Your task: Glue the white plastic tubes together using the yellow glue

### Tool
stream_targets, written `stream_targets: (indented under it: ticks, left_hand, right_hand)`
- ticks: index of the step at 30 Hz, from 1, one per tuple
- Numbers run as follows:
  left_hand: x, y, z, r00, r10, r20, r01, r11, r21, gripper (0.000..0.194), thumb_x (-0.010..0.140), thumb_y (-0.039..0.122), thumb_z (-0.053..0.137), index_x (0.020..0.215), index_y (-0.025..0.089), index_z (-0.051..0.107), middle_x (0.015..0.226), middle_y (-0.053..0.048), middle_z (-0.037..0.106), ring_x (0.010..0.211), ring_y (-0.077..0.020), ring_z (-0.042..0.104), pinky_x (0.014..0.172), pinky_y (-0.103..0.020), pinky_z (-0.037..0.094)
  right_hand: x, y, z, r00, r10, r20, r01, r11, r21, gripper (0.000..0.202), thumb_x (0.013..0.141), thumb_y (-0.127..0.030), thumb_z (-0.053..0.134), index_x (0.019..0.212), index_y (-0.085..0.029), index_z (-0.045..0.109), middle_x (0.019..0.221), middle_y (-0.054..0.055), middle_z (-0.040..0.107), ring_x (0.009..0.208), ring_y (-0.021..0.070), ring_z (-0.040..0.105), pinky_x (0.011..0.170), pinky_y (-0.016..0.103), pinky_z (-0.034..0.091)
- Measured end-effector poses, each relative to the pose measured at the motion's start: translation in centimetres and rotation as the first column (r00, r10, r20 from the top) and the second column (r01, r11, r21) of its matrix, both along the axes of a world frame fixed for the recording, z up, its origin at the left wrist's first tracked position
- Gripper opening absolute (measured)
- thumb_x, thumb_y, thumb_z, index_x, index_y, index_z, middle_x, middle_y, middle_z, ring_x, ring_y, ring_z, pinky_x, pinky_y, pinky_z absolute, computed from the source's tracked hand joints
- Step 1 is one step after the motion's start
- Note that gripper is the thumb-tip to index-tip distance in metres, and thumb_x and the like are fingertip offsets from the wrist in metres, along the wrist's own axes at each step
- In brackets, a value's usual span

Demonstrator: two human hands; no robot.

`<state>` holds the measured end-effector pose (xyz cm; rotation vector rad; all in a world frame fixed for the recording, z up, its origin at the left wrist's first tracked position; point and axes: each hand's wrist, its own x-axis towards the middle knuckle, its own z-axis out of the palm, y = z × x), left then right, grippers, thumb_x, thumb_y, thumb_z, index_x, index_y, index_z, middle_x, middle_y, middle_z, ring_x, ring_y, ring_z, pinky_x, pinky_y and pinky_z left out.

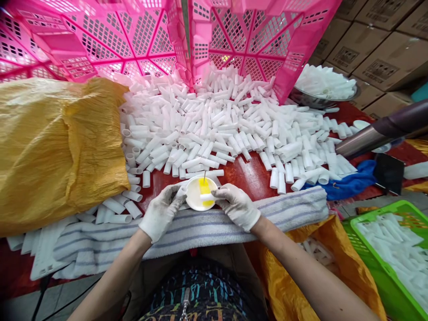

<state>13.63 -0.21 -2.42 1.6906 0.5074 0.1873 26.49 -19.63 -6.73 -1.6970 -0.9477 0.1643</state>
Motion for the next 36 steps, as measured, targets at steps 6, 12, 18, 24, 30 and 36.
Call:
stream_targets:
  ticks: [6,12,18,24,30,36]
  left_hand:
    - [-0.2,0.4,-0.9,0.999,0.038,-0.028,-0.039,0.998,-0.040,0.040,0.079,0.046,0.064,0.108,0.019,0.060,0.106,-0.005,0.069,0.100,-0.0181,0.063,0.092,-0.031,0.049]
    - [-0.4,0.1,0.1,0.995,0.094,-0.014,-0.089,0.973,0.214,0.028,0.073,0.030,0.070,0.097,0.018,0.064,0.094,-0.002,0.069,0.087,-0.0167,0.064,0.085,-0.029,0.051]
    - [-0.6,-1.7,1.0,0.996,-0.090,-0.001,0.088,0.971,0.221,0.029,0.070,0.028,0.073,0.096,0.019,0.067,0.090,-0.001,0.070,0.080,-0.0152,0.065,0.076,-0.025,0.052]
    - [-1.0,-2.4,2.0,0.968,-0.243,-0.067,0.251,0.952,0.177,0.032,0.082,0.044,0.059,0.100,0.017,0.064,0.082,-0.001,0.066,0.069,-0.0123,0.058,0.065,-0.022,0.046]
    - [-0.7,-4.9,1.8,0.895,-0.288,-0.340,0.301,0.954,-0.015,0.062,0.091,0.060,0.023,0.059,0.016,0.053,0.049,0.000,0.048,0.045,-0.0114,0.042,0.049,-0.026,0.035]
    - [-0.4,-8.7,1.6,0.982,-0.105,-0.159,0.154,0.930,0.334,0.056,0.096,0.046,0.023,0.070,0.017,0.063,0.064,-0.006,0.063,0.060,-0.0163,0.059,0.063,-0.028,0.044]
  right_hand:
    - [-0.3,-0.2,0.0,0.999,0.008,-0.045,-0.010,0.999,-0.051,0.020,0.079,-0.030,0.068,0.097,-0.021,0.070,0.086,0.006,0.065,0.079,0.0196,0.064,0.074,0.036,0.054]
    - [-2.0,-1.0,2.1,0.937,-0.016,-0.350,-0.007,0.998,-0.063,0.025,0.073,-0.042,0.073,0.075,-0.018,0.066,0.075,0.003,0.060,0.064,0.0152,0.059,0.060,0.030,0.052]
    - [-2.5,-0.2,5.1,0.841,-0.178,-0.512,0.163,0.984,-0.075,0.039,0.073,-0.052,0.069,0.090,-0.017,0.064,0.090,0.008,0.068,0.073,0.0163,0.062,0.062,0.027,0.052]
    - [-3.0,-0.1,4.9,0.875,-0.211,-0.436,0.174,0.977,-0.124,0.038,0.079,-0.054,0.063,0.089,-0.017,0.063,0.072,0.004,0.063,0.056,0.0130,0.055,0.049,0.025,0.043]
    - [-4.8,-0.4,6.3,0.927,0.043,0.372,0.073,0.954,-0.291,0.034,0.087,-0.031,0.048,0.055,-0.020,0.051,0.051,0.001,0.047,0.047,0.0122,0.042,0.048,0.027,0.029]
    - [-5.9,-0.4,5.6,0.952,-0.294,0.085,0.306,0.916,-0.259,0.037,0.093,-0.036,0.041,0.060,-0.021,0.049,0.051,0.000,0.049,0.045,0.0120,0.046,0.044,0.025,0.035]
